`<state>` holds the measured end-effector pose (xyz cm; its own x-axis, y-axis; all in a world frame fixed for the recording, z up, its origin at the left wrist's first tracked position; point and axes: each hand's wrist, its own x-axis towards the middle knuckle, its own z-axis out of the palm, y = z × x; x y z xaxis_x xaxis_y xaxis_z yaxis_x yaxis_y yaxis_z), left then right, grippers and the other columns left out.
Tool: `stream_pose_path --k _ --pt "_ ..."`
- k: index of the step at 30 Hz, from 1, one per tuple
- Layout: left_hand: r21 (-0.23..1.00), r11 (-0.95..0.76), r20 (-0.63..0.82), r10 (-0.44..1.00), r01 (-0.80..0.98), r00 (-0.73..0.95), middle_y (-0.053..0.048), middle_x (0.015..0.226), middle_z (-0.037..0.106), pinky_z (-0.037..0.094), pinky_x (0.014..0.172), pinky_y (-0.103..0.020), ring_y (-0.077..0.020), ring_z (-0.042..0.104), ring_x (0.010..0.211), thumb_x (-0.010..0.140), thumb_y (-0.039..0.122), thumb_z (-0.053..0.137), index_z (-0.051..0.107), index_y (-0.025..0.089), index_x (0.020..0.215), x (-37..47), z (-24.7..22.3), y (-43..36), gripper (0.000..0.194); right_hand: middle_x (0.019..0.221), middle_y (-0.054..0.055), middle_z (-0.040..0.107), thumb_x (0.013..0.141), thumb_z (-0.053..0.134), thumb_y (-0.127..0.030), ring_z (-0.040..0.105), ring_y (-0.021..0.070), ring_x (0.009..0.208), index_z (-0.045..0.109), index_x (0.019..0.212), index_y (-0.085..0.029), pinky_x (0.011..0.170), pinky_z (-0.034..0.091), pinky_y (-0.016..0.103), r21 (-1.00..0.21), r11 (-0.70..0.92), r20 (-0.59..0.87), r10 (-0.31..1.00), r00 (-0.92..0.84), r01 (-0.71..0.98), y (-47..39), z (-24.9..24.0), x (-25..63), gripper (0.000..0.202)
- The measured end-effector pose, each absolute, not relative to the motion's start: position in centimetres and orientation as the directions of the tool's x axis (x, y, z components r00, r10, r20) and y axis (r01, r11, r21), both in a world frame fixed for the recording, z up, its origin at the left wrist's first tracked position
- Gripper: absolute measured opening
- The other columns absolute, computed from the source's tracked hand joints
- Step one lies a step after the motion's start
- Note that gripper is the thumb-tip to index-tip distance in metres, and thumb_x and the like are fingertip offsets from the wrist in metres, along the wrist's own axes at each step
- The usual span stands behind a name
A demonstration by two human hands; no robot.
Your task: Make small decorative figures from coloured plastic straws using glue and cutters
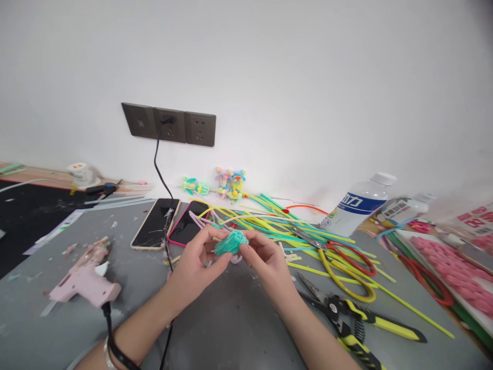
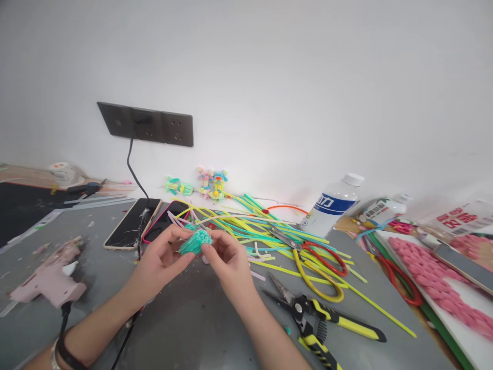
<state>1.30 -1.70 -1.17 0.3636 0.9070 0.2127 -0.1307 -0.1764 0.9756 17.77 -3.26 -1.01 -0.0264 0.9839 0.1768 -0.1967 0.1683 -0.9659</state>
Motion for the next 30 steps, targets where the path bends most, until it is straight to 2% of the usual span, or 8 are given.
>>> stream_pose_path --k 7,14,21,30 --pt "0.970 -0.183 0.233 0.889 -0.159 0.395 -0.003 0.097 0.063 0.054 0.078 -0.025 -0.0156 0.065 0.091 0.087 0.020 0.064 0.056 0.020 0.093 1.4 -1.0 -1.6 0.010 0.068 -0.001 0.058 0.081 0.071 -0.044 0.048 0.0097 0.054 0.068 0.088 -0.019 0.052 0.042 0.023 -0.968 0.178 0.186 0.982 -0.033 -0.175 -3.1 -1.4 17.9 0.026" --pt "0.980 -0.114 0.169 0.912 -0.163 0.375 -0.001 0.094 0.063 0.055 0.075 -0.025 -0.0142 0.065 0.087 0.088 0.023 0.064 0.052 0.021 0.097 1.3 -1.6 -1.5 0.015 0.072 -0.001 0.059 0.081 0.074 -0.040 0.053 0.0123 0.062 0.065 0.099 -0.022 0.054 0.043 0.022 -0.960 0.170 0.191 0.978 -0.081 -0.221 -3.2 -1.5 17.7 0.027" --pt "0.980 -0.146 0.185 0.910 -0.132 0.371 -0.001 0.097 0.062 0.056 0.076 -0.024 -0.0141 0.066 0.089 0.087 0.020 0.064 0.053 0.020 0.096 1.4 -1.0 -1.7 0.014 0.070 -0.003 0.053 0.081 0.074 -0.039 0.048 0.0105 0.059 0.062 0.098 -0.022 0.053 0.040 0.021 -0.959 0.175 0.198 0.976 -0.086 -0.223 -3.2 -1.9 17.6 0.027" --pt "0.975 -0.179 0.218 0.898 -0.135 0.381 -0.001 0.095 0.059 0.055 0.074 -0.023 -0.0144 0.065 0.090 0.086 0.020 0.065 0.055 0.020 0.093 1.5 -1.1 -1.7 0.012 0.078 -0.001 0.057 0.082 0.073 -0.038 0.048 0.0116 0.062 0.063 0.096 -0.023 0.057 0.039 0.023 -0.959 0.168 0.193 0.977 -0.092 -0.226 -3.2 -2.1 17.6 0.023"
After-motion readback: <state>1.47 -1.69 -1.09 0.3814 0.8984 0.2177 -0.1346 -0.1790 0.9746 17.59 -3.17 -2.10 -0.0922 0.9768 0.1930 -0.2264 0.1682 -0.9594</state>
